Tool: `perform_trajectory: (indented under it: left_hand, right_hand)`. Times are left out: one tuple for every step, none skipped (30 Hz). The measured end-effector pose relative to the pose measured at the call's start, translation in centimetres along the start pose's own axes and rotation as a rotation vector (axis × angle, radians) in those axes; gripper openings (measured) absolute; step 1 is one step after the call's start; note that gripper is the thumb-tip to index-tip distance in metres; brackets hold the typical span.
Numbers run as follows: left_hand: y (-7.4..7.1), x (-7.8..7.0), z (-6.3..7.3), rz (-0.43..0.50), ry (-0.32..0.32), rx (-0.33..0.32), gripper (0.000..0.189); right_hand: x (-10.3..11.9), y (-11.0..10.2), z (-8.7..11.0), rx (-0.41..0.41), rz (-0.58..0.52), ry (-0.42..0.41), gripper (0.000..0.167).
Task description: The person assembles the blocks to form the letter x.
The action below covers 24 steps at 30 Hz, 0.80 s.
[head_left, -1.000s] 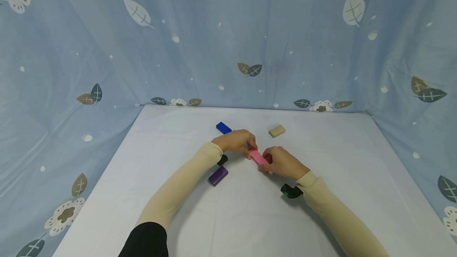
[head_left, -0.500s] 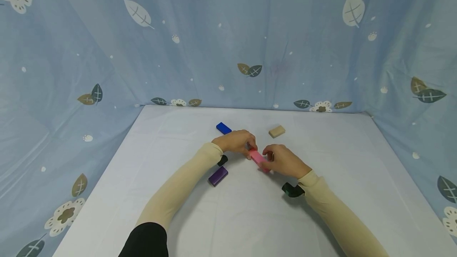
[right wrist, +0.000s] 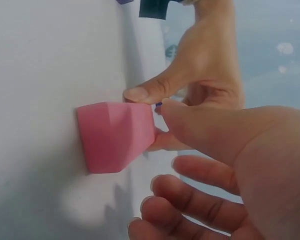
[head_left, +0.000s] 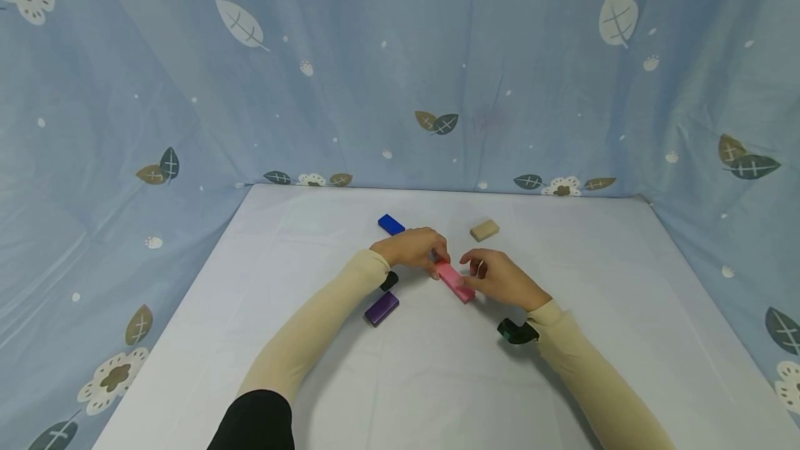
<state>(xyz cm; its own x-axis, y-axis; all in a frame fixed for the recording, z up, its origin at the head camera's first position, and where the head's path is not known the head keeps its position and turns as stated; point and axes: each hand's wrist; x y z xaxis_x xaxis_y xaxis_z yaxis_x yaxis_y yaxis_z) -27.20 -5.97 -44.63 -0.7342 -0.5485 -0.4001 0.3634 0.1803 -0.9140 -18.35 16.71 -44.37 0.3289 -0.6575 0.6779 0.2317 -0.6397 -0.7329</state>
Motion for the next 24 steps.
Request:
perform_trajectory:
  left_hand:
    - [0.0,0.0,0.0,0.002,0.001,0.0,0.035]
    - [0.0,-0.1,0.0,0.003,0.0,-0.001,0.035]
    - [-0.1,-0.1,0.0,0.006,0.001,-0.001,0.035]
    - [-0.1,-0.1,0.0,0.008,0.0,-0.001,0.035]
    - [-0.1,-0.2,0.0,0.007,0.0,0.0,0.034]
    - [-0.1,-0.2,0.0,0.007,-0.002,0.001,0.034]
    - [-0.1,-0.2,0.0,0.009,-0.004,0.002,0.034]
    - [-0.1,-0.3,0.0,0.01,-0.007,0.003,0.034]
    - [-0.2,-0.3,0.0,0.012,-0.008,0.004,0.034]
    - [-0.2,-0.3,0.0,0.009,-0.011,0.005,0.035]
    - [-0.2,-0.3,0.0,0.011,-0.013,0.005,0.035]
    - [-0.2,-0.3,0.0,0.011,-0.014,0.004,0.035]
    - [-0.2,-0.3,0.0,0.01,-0.015,0.003,0.035]
    - [-0.2,-0.3,0.0,0.01,-0.015,0.002,0.035]
    - [-0.2,-0.3,0.0,0.01,-0.014,0.0,0.036]
    - [-0.2,-0.3,0.0,0.008,-0.014,0.001,0.036]
    - [-0.2,-0.3,0.0,0.01,-0.012,0.001,0.036]
    - [-0.2,-0.2,0.0,0.007,-0.012,0.002,0.036]
    - [-0.2,-0.2,0.0,0.008,-0.01,0.003,0.037]
    - [-0.2,-0.2,-0.1,0.009,-0.009,0.003,0.037]
    - [-0.2,-0.2,-0.1,0.01,-0.007,0.003,0.037]
    - [-0.2,-0.2,-0.1,0.009,-0.007,0.004,0.037]
    - [-0.2,-0.2,-0.1,0.01,-0.006,0.004,0.037]
    - [-0.2,-0.2,-0.1,0.009,-0.007,0.004,0.037]
  right_hand:
    - [-0.1,0.0,0.0,0.001,-0.004,-0.003,0.033]
    - [-0.3,0.0,0.1,0.001,-0.007,-0.007,0.033]
    - [-0.4,0.0,0.1,0.003,-0.01,-0.012,0.033]
    - [-0.5,0.1,0.1,0.005,-0.017,-0.017,0.033]
    - [-0.7,0.1,0.1,0.005,-0.025,-0.024,0.033]
    - [-0.8,0.0,0.2,0.005,-0.032,-0.032,0.033]
    - [-0.9,0.0,0.2,0.007,-0.038,-0.039,0.032]
    - [-1.1,0.1,0.2,0.009,-0.044,-0.047,0.032]
    - [-1.2,0.1,0.2,0.012,-0.05,-0.053,0.032]
    - [-1.3,0.1,0.1,0.015,-0.056,-0.059,0.032]
    - [-1.4,0.1,0.1,0.018,-0.061,-0.064,0.032]
    - [-1.5,0.1,0.0,0.022,-0.065,-0.068,0.032]
    - [-1.6,0.1,0.0,0.026,-0.07,-0.072,0.032]
    - [-1.6,0.1,-0.1,0.03,-0.077,-0.075,0.032]
    - [-1.7,0.1,-0.1,0.036,-0.085,-0.077,0.032]
    - [-1.7,0.2,-0.1,0.041,-0.089,-0.082,0.032]
    - [-1.8,0.2,-0.1,0.046,-0.094,-0.086,0.032]
    - [-1.9,0.3,-0.1,0.05,-0.097,-0.091,0.032]
    - [-2.0,0.3,-0.2,0.054,-0.1,-0.095,0.032]
    - [-2.1,0.4,-0.2,0.059,-0.103,-0.101,0.032]
    - [-2.1,0.4,-0.2,0.061,-0.105,-0.102,0.032]
    - [-2.2,0.4,-0.2,0.062,-0.105,-0.102,0.033]
    - [-2.2,0.5,-0.2,0.062,-0.108,-0.1,0.033]
    - [-2.3,0.5,-0.2,0.062,-0.108,-0.102,0.033]
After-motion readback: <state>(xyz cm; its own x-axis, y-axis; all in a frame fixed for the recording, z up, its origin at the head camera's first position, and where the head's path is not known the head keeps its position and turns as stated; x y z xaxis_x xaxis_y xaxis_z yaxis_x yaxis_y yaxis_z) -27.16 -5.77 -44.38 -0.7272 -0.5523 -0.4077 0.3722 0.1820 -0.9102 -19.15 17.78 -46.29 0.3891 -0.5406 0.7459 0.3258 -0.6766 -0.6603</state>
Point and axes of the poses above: each hand's wrist, its own z-axis away from the middle knuckle, its own y-axis out of the palm, x = y × z, and after that the axes turned 6 degrees about -x, right-handed
